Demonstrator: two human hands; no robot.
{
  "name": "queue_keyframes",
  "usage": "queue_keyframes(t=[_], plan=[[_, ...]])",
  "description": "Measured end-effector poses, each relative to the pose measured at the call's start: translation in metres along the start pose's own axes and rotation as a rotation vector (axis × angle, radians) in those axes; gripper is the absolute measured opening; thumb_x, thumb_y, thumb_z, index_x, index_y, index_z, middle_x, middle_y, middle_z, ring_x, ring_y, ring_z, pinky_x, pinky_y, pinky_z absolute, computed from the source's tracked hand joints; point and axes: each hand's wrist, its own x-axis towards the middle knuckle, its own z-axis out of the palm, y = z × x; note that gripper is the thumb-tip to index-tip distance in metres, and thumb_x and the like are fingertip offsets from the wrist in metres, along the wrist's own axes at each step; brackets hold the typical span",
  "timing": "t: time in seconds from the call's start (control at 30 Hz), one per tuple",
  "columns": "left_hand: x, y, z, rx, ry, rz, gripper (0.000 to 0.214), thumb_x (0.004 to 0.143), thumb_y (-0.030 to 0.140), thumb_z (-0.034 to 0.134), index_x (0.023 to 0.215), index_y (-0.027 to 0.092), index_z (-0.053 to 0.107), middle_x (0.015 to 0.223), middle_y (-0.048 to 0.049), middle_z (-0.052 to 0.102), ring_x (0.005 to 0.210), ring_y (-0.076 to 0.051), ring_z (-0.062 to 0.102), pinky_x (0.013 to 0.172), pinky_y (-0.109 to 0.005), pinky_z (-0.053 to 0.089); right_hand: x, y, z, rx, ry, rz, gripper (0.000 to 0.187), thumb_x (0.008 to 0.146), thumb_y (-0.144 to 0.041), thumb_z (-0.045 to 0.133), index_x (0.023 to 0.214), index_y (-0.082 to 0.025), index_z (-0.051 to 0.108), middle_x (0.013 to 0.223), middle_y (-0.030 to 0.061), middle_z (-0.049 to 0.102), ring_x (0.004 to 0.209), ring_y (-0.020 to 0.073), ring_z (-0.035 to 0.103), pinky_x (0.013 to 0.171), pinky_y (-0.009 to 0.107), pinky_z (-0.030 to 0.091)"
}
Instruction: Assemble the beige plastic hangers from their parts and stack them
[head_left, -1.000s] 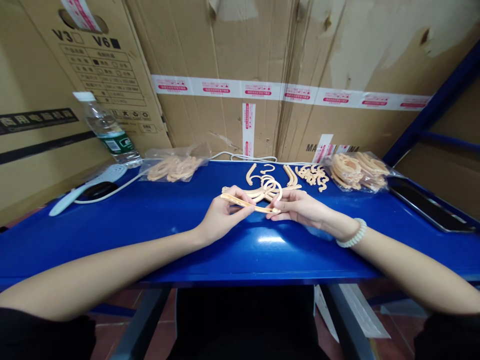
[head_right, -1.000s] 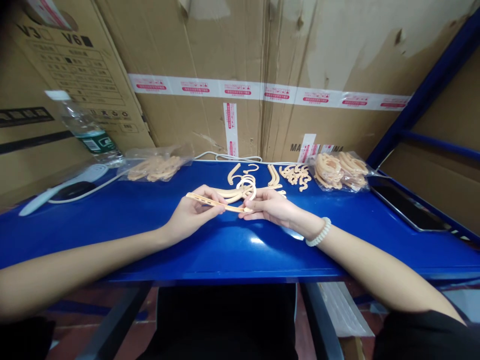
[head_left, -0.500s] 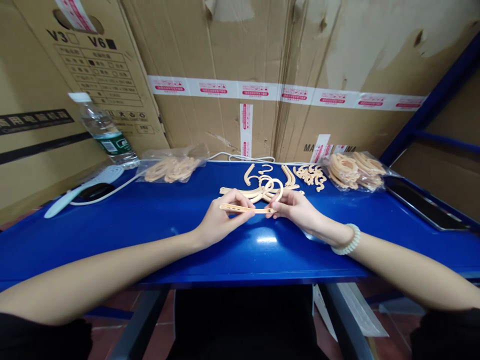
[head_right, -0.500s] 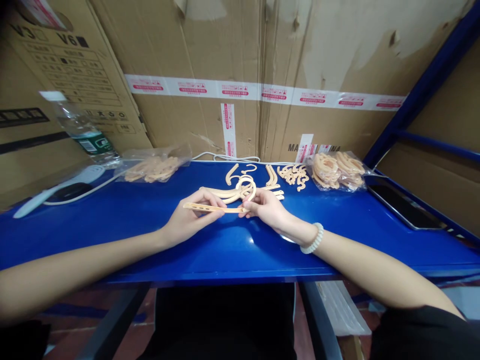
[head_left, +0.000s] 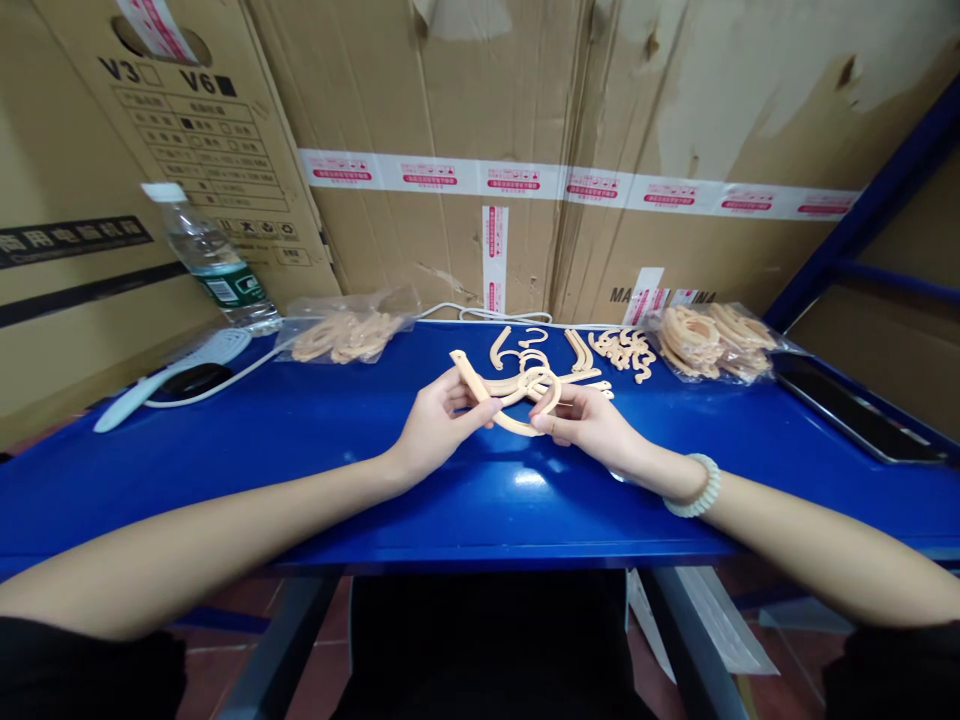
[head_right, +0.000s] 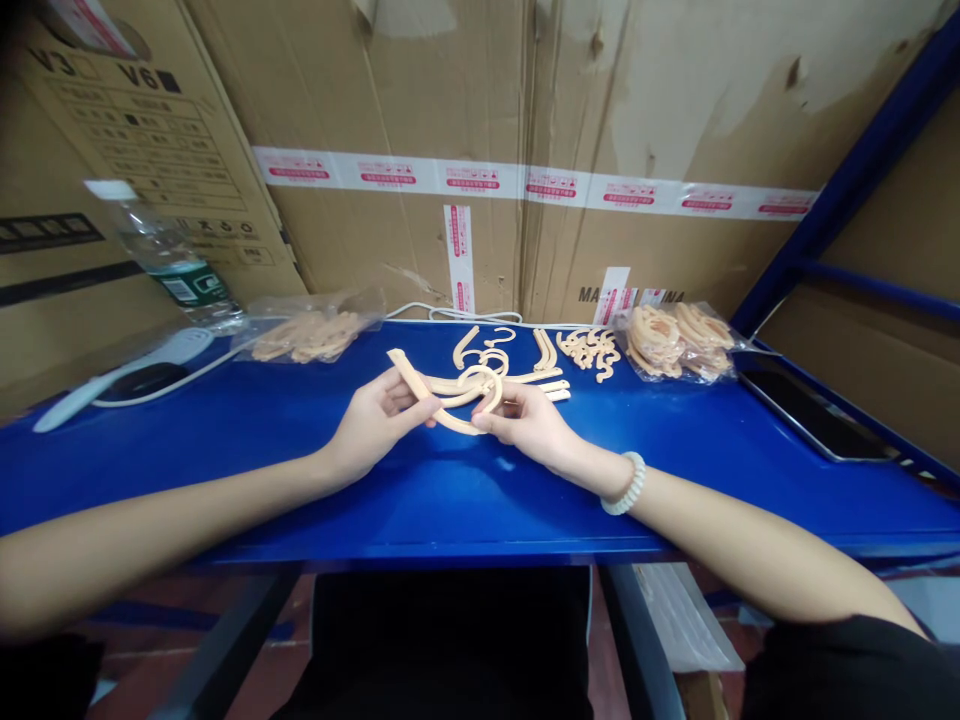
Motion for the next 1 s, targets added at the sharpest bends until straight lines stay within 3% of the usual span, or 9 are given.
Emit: queue_keyframes(t=[0.1,0.23,0.37,0.43,0.53,0.6,0.7,0.83,1.0], plan=[[0.0,-0.003,0.003,-0.002,-0.074,-0.051,0.038,0.077,0.033,0.08,0.101,0.015,0.056,0.088,-0.004,0.072,0.074,-0.018,0.071,0.069,-0.031,0.061,-0.001,0.003,0.003,0.072,-0.045,0.052,0.038,0.071,-0.045,0.087,0.084,-0.016,0.065,0.062,-0.0038,0.061,0.048,0.008,0.052,0.044,0.021,0.043],[-0.001,-0.007,0.005,0.004,-0.213,-0.131,0.046,0.071,0.027,0.085,0.105,0.016,0.055,0.083,-0.0025,0.073,0.077,-0.019,0.074,0.077,-0.034,0.061,0.0,0.005,0.007,0.09,-0.1,0.06,0.04,0.073,-0.047,0.086,0.088,-0.016,0.066,0.068,0.0007,0.069,0.056,0.0121,0.063,0.052,0.024,0.055],[0.002,-0.01,0.004,-0.054,-0.223,-0.187,0.044,0.069,0.025,0.086,0.097,0.016,0.054,0.083,-0.0028,0.073,0.079,-0.02,0.075,0.077,-0.034,0.061,0.006,-0.001,-0.002,0.01,-0.08,-0.016,0.038,0.082,-0.048,0.077,0.1,-0.016,0.067,0.078,0.0032,0.071,0.057,0.0121,0.062,0.052,0.025,0.054],[0.004,-0.009,0.003,-0.082,-0.204,-0.217,0.042,0.068,0.024,0.087,0.093,0.016,0.053,0.08,-0.0017,0.072,0.075,-0.018,0.073,0.074,-0.032,0.061,0.013,-0.006,-0.021,-0.155,0.022,-0.148,0.035,0.089,-0.047,0.069,0.108,-0.017,0.067,0.083,0.0038,0.071,0.058,0.0123,0.06,0.051,0.026,0.051],[0.006,-0.008,0.004,-0.104,-0.177,-0.243,0.04,0.069,0.021,0.086,0.091,0.016,0.053,0.077,-0.0006,0.072,0.069,-0.014,0.07,0.073,-0.029,0.059,0.031,-0.009,-0.064,-0.683,0.185,-0.423,0.023,0.094,-0.037,0.062,0.103,-0.017,0.071,0.086,0.0069,0.071,0.071,0.0184,0.064,0.066,0.032,0.052],[0.006,-0.007,0.004,-0.115,-0.18,-0.251,0.039,0.07,0.021,0.085,0.092,0.016,0.053,0.077,-0.0002,0.071,0.068,-0.013,0.069,0.073,-0.029,0.059,0.044,-0.005,-0.094,-1.042,0.138,-0.514,0.019,0.093,-0.027,0.059,0.096,-0.017,0.074,0.089,0.0112,0.073,0.083,0.0245,0.064,0.08,0.041,0.052],[0.006,-0.005,0.005,-0.118,-0.189,-0.266,0.039,0.07,0.021,0.085,0.091,0.016,0.052,0.076,0.0004,0.071,0.067,-0.013,0.07,0.074,-0.03,0.059,0.063,0.006,-0.122,-1.278,-0.009,-0.48,0.019,0.09,-0.019,0.059,0.096,-0.015,0.077,0.096,0.0146,0.074,0.091,0.0295,0.065,0.087,0.046,0.051],[0.006,-0.003,0.004,-0.099,-0.192,-0.279,0.038,0.071,0.023,0.084,0.09,0.016,0.053,0.078,-0.0002,0.072,0.068,-0.014,0.071,0.077,-0.032,0.059,0.075,0.016,-0.13,-1.293,-0.16,-0.471,0.021,0.09,-0.017,0.059,0.098,-0.015,0.079,0.101,0.0134,0.075,0.095,0.0282,0.067,0.093,0.044,0.051],[0.006,-0.005,0.003,-0.08,-0.21,-0.268,0.039,0.072,0.025,0.084,0.091,0.016,0.052,0.079,-0.0008,0.072,0.07,-0.015,0.072,0.078,-0.034,0.06,0.078,0.02,-0.128,-1.229,-0.183,-0.476,0.021,0.089,-0.017,0.06,0.096,-0.015,0.08,0.101,0.013,0.075,0.098,0.0278,0.067,0.093,0.043,0.052]])
